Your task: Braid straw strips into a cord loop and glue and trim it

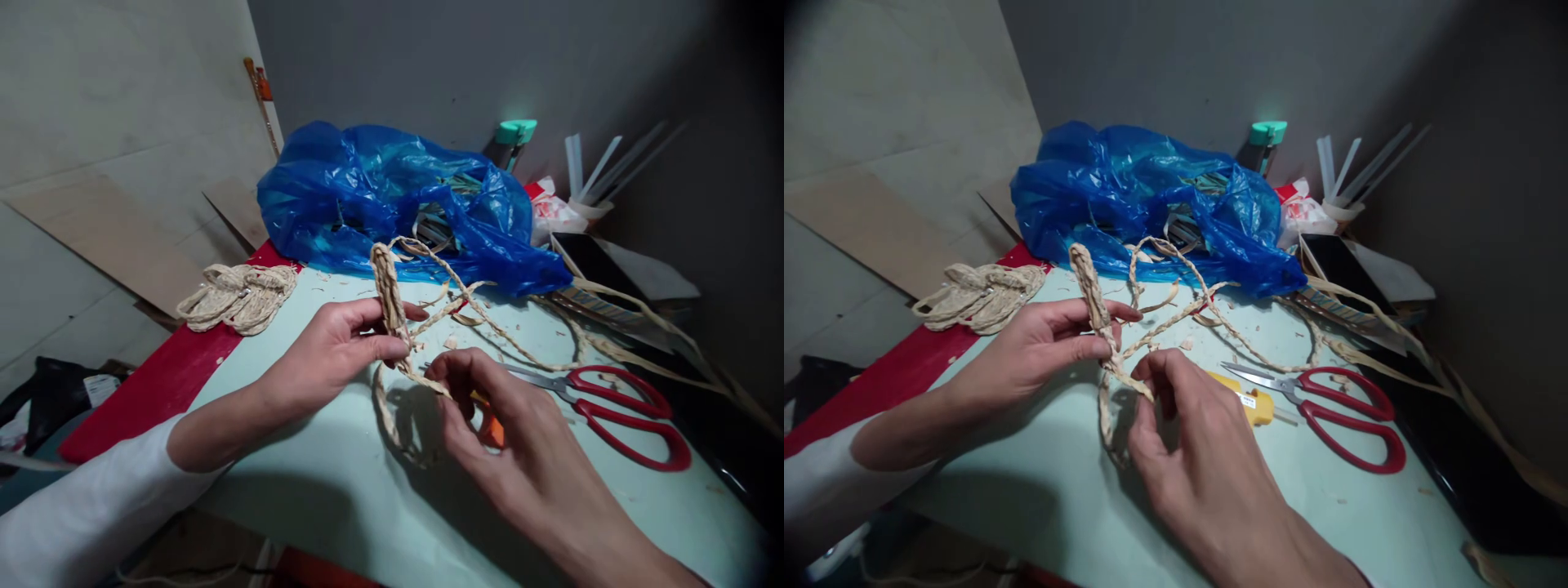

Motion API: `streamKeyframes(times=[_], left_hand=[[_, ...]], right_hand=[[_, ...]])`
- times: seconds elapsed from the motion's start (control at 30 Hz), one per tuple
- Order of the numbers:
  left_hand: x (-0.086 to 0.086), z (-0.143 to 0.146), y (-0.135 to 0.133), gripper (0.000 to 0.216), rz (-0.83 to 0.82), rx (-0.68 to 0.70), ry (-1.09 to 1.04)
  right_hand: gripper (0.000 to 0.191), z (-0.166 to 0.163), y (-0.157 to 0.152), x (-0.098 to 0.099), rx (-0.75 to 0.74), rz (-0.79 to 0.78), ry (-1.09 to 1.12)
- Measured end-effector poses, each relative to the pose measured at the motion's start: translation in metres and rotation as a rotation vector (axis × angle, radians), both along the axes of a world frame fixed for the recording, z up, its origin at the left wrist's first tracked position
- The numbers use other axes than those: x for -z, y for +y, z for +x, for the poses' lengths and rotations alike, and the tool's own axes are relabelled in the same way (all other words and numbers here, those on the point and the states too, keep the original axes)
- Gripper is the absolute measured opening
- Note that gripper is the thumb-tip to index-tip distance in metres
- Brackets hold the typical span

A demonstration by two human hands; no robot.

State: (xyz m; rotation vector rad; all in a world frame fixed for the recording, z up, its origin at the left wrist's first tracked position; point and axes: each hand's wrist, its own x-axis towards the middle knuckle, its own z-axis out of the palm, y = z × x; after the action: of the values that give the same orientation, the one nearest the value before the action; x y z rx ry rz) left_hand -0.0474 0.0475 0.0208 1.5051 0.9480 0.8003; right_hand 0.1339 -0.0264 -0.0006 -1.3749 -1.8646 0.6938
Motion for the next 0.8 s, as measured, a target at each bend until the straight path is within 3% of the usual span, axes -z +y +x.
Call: streamKeyframes(times=[0.13, 0.43, 0.8], left_hand=[[0.0028, 0.0004, 0.0006, 0.017, 0.001, 0.101, 0.06], [0.0089, -0.0032, 0.0007, 0.023, 0.048, 0.283, 0.106], [0.007, -0.0057, 0.0021, 0.039, -0.034, 0.408, 0.015]], right_hand=[[0.008, 0.0024, -0.0008, -0.002, -0.02, 0.232, -0.149], [0.007, 0.0026, 0.0052, 0.0029, -0.107, 0.486, -0.301], [0.007, 0.0061, 0.0061, -0.0039, -0.149, 0.49, -0.262]])
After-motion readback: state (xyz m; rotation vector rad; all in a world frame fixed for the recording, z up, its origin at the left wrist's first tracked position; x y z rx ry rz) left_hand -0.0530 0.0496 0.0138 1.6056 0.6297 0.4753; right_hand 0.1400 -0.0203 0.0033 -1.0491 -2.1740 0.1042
